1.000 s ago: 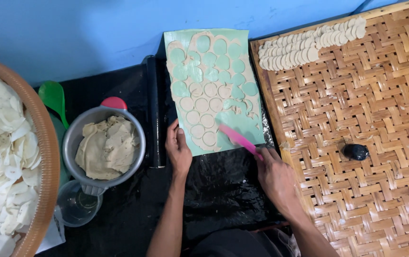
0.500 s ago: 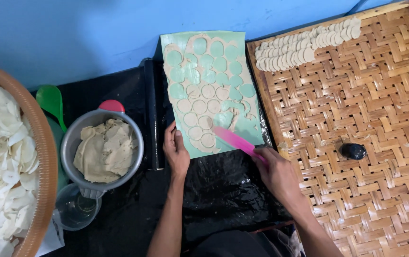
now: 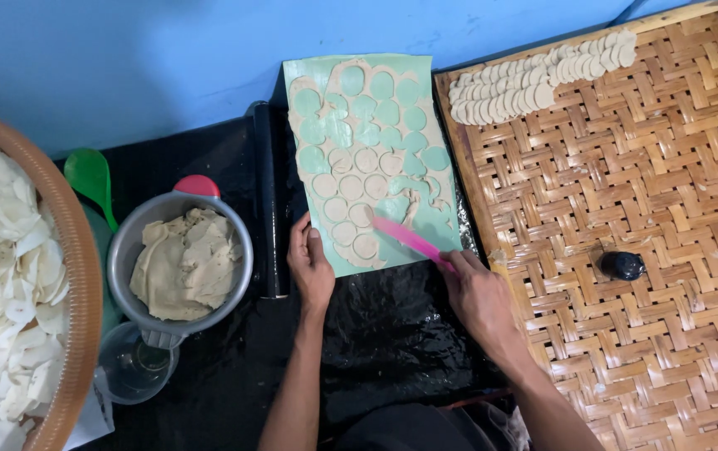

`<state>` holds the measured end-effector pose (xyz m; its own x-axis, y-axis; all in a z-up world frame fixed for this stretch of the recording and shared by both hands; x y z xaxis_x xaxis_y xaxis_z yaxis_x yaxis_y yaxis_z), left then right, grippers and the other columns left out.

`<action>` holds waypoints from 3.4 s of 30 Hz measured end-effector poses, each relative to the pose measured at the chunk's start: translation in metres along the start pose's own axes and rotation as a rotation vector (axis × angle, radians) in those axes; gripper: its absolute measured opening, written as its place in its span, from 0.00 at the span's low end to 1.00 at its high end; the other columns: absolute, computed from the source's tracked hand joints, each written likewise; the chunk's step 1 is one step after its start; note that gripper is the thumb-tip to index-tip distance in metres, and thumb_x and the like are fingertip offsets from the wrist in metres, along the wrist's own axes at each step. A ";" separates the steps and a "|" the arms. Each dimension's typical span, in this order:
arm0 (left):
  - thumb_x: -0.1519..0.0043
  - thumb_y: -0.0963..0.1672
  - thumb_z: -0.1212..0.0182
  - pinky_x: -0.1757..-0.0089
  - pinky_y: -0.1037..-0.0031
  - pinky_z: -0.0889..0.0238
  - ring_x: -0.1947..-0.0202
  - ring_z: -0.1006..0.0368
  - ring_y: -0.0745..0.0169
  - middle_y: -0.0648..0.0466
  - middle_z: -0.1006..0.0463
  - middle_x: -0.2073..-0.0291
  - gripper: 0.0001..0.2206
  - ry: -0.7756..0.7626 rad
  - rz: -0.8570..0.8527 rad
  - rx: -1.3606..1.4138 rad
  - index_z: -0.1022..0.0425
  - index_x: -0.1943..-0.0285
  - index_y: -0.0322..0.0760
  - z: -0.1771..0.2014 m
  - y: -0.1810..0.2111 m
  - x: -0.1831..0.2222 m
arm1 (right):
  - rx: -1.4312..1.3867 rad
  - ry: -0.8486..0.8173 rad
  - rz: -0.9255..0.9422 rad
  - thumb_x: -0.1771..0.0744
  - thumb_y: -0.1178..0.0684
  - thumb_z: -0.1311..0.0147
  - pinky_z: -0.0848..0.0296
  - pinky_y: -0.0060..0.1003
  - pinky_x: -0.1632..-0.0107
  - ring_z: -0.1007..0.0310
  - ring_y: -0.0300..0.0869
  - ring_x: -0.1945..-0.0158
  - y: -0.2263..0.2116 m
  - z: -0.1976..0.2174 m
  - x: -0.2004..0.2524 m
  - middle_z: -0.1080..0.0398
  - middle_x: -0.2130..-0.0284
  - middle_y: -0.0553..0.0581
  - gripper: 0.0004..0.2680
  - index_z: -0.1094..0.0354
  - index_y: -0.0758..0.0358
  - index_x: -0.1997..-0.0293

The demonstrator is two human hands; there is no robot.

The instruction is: The person is using a spatula to pick up small circles of dough from a cutting mat and place them in organized rows on a woven tray.

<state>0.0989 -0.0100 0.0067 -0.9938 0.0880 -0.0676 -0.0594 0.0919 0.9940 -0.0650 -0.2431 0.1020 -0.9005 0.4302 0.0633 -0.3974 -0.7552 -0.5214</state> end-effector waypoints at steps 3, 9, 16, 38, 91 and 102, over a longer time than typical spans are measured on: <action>0.28 0.39 0.56 0.45 0.73 0.38 0.46 0.28 0.62 0.43 0.22 0.46 0.15 0.005 -0.004 -0.003 0.34 0.33 0.25 0.001 -0.001 0.001 | -0.031 0.025 -0.018 0.32 0.51 0.46 0.26 0.50 0.64 0.23 0.59 0.65 0.000 0.006 0.000 0.23 0.61 0.60 0.07 0.28 0.58 0.52; 0.28 0.39 0.56 0.45 0.73 0.38 0.46 0.27 0.62 0.44 0.22 0.46 0.15 0.005 -0.007 -0.037 0.34 0.34 0.25 0.001 0.004 -0.001 | -0.008 0.083 0.015 0.34 0.47 0.43 0.24 0.50 0.64 0.21 0.58 0.65 -0.007 0.030 0.007 0.22 0.64 0.63 0.10 0.26 0.60 0.54; 0.28 0.39 0.56 0.45 0.73 0.37 0.46 0.27 0.62 0.44 0.22 0.46 0.16 -0.007 0.007 -0.034 0.34 0.33 0.26 0.000 0.006 0.000 | -0.007 -0.043 -0.016 0.35 0.46 0.42 0.23 0.48 0.64 0.20 0.56 0.67 0.000 0.011 -0.003 0.21 0.67 0.62 0.10 0.24 0.59 0.55; 0.28 0.39 0.55 0.46 0.74 0.36 0.49 0.27 0.64 0.45 0.21 0.49 0.15 0.018 -0.027 -0.044 0.33 0.34 0.26 0.006 -0.006 -0.001 | -0.859 -0.308 -0.285 0.32 0.50 0.44 0.40 0.27 0.73 0.38 0.30 0.76 0.077 -0.061 -0.004 0.31 0.76 0.46 0.08 0.28 0.63 0.56; 0.27 0.39 0.54 0.47 0.74 0.36 0.51 0.27 0.65 0.47 0.21 0.52 0.15 0.031 -0.015 -0.010 0.32 0.34 0.26 0.007 -0.013 -0.002 | -0.257 0.032 0.067 0.33 0.52 0.43 0.23 0.45 0.62 0.19 0.54 0.65 -0.009 0.007 -0.007 0.22 0.66 0.67 0.10 0.27 0.65 0.51; 0.27 0.40 0.56 0.46 0.73 0.37 0.47 0.27 0.63 0.45 0.22 0.46 0.15 -0.002 0.017 0.020 0.33 0.33 0.27 0.001 0.000 0.000 | -0.063 -0.016 0.061 0.33 0.50 0.46 0.25 0.51 0.61 0.23 0.61 0.64 -0.033 -0.002 -0.003 0.23 0.62 0.66 0.10 0.27 0.63 0.51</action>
<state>0.0993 -0.0088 0.0069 -0.9945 0.0919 -0.0505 -0.0403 0.1099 0.9931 -0.0492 -0.2183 0.1175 -0.9255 0.3762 0.0431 -0.3305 -0.7471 -0.5768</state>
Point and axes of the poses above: each hand's wrist, its own x-axis away from the middle knuckle, its own z-axis out of the back of the hand, y = z × x, the point moved 10 cm from there along -x, towards the middle knuckle
